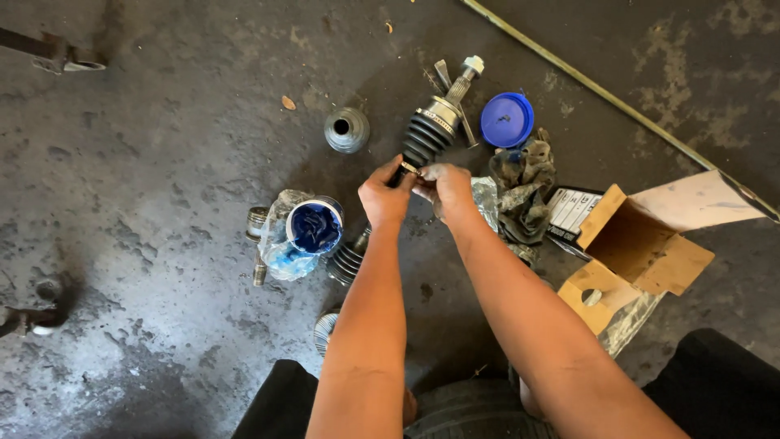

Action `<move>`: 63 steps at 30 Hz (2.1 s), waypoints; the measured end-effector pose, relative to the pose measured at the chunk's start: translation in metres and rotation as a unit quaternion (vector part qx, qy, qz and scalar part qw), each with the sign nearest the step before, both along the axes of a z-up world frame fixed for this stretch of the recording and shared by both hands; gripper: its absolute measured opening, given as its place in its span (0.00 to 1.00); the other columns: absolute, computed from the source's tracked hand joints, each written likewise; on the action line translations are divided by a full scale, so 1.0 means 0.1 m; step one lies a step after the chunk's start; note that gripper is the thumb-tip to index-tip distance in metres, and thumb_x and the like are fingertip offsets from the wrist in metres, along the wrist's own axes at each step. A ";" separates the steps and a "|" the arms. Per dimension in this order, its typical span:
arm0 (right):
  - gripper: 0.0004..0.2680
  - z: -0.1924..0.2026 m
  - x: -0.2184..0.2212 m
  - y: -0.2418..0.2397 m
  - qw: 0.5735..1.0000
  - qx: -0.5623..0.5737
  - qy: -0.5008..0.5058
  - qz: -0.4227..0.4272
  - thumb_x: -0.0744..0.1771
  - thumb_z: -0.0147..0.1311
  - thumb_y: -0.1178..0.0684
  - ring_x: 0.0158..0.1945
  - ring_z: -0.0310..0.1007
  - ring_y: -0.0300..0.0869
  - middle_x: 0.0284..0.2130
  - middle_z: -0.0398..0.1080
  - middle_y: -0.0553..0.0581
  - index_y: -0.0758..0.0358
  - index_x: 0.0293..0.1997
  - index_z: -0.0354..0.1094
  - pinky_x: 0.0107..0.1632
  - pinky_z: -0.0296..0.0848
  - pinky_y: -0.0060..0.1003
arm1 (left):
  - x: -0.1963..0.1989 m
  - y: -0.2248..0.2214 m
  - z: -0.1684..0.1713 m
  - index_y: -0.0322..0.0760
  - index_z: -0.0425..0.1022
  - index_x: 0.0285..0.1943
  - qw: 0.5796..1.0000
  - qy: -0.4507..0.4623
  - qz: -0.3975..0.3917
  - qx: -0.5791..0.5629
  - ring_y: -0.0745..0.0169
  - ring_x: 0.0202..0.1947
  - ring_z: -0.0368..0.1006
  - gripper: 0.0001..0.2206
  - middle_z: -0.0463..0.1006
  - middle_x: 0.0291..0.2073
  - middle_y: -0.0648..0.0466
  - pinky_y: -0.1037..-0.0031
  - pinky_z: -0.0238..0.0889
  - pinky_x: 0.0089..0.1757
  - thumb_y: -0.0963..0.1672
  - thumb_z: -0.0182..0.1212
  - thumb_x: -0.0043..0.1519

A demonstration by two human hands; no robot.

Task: The person sits on the workshop floor assembling a CV joint on an axle shaft. They fit a circlip onto the joint, slide the rubber boot over the shaft, seat the boot, and wipe grease from their hands and parts with a rag.

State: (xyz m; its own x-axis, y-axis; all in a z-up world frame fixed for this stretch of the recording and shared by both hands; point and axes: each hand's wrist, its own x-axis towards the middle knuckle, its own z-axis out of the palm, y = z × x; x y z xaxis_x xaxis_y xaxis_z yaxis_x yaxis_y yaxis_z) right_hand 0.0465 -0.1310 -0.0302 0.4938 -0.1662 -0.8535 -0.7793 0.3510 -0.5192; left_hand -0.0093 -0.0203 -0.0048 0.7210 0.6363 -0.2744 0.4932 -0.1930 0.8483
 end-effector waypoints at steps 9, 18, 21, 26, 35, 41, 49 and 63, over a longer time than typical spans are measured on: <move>0.12 0.12 0.02 0.16 0.994 -0.075 -0.036 0.065 0.56 0.73 0.62 0.28 0.77 0.56 0.24 0.72 0.73 0.79 0.32 0.72 0.31 0.80 0.52 | 0.07 -0.12 -0.11 0.59 0.87 0.39 0.998 0.015 0.051 0.029 0.59 0.41 0.82 0.17 0.86 0.34 0.63 0.68 0.77 0.47 0.43 0.71 0.41; 0.19 0.14 0.13 0.24 0.987 -0.123 0.007 0.102 0.53 0.79 0.59 0.32 0.79 0.58 0.28 0.74 0.74 0.82 0.36 0.73 0.31 0.81 0.56 | 0.09 -0.15 -0.01 0.59 0.86 0.37 0.997 0.038 0.060 0.031 0.57 0.39 0.83 0.12 0.85 0.30 0.61 0.66 0.77 0.44 0.46 0.71 0.45; 0.18 0.10 0.17 0.18 0.991 -0.101 0.024 0.090 0.53 0.78 0.60 0.33 0.80 0.59 0.29 0.75 0.74 0.82 0.37 0.73 0.34 0.82 0.56 | 0.08 -0.12 -0.09 0.56 0.86 0.37 0.998 0.017 0.057 0.022 0.54 0.39 0.83 0.14 0.85 0.30 0.59 0.65 0.76 0.43 0.44 0.73 0.41; 0.18 0.08 0.24 0.18 0.990 -0.097 0.052 0.092 0.53 0.76 0.64 0.34 0.80 0.62 0.30 0.74 0.76 0.84 0.39 0.71 0.34 0.81 0.57 | 0.06 -0.12 -0.14 0.56 0.86 0.37 0.999 -0.020 0.045 0.023 0.56 0.38 0.82 0.15 0.85 0.31 0.59 0.66 0.77 0.43 0.42 0.72 0.41; 0.16 0.19 0.24 0.18 0.992 -0.029 0.070 0.099 0.58 0.71 0.61 0.40 0.79 0.60 0.36 0.72 0.75 0.83 0.43 0.70 0.40 0.83 0.53 | 0.01 -0.07 -0.09 0.55 0.85 0.40 0.999 -0.021 0.042 -0.001 0.52 0.41 0.82 0.14 0.85 0.34 0.59 0.63 0.76 0.45 0.42 0.71 0.46; 0.13 -0.01 0.23 0.05 0.995 0.012 0.088 0.050 0.59 0.66 0.62 0.35 0.77 0.59 0.32 0.68 0.70 0.80 0.41 0.67 0.38 0.84 0.52 | 0.11 -0.06 0.04 0.60 0.79 0.43 0.996 0.088 0.015 -0.025 0.52 0.45 0.82 0.13 0.86 0.38 0.62 0.60 0.74 0.50 0.47 0.68 0.49; 0.16 0.34 0.24 0.33 0.988 -0.067 0.079 0.115 0.56 0.75 0.60 0.34 0.81 0.55 0.31 0.75 0.69 0.80 0.39 0.72 0.38 0.84 0.48 | 0.11 -0.06 -0.11 0.65 0.79 0.38 0.993 0.111 0.021 -0.032 0.59 0.41 0.83 0.11 0.85 0.33 0.68 0.64 0.76 0.46 0.46 0.66 0.47; 0.13 0.22 0.26 0.19 0.991 -0.069 0.048 0.100 0.54 0.69 0.70 0.28 0.79 0.61 0.26 0.70 0.75 0.86 0.35 0.68 0.33 0.83 0.57 | 0.09 -0.03 -0.05 0.62 0.80 0.36 0.991 0.098 0.036 -0.087 0.62 0.39 0.83 0.11 0.85 0.33 0.64 0.70 0.76 0.44 0.45 0.67 0.46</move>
State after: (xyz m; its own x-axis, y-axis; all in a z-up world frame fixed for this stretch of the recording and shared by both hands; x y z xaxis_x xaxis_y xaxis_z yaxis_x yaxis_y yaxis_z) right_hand 0.0721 -0.1123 -0.0081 0.4461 -0.1906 -0.8745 -0.8745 0.1150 -0.4712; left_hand -0.0004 -0.0237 -0.0096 0.5973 0.6148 -0.5150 0.6589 -0.0100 0.7522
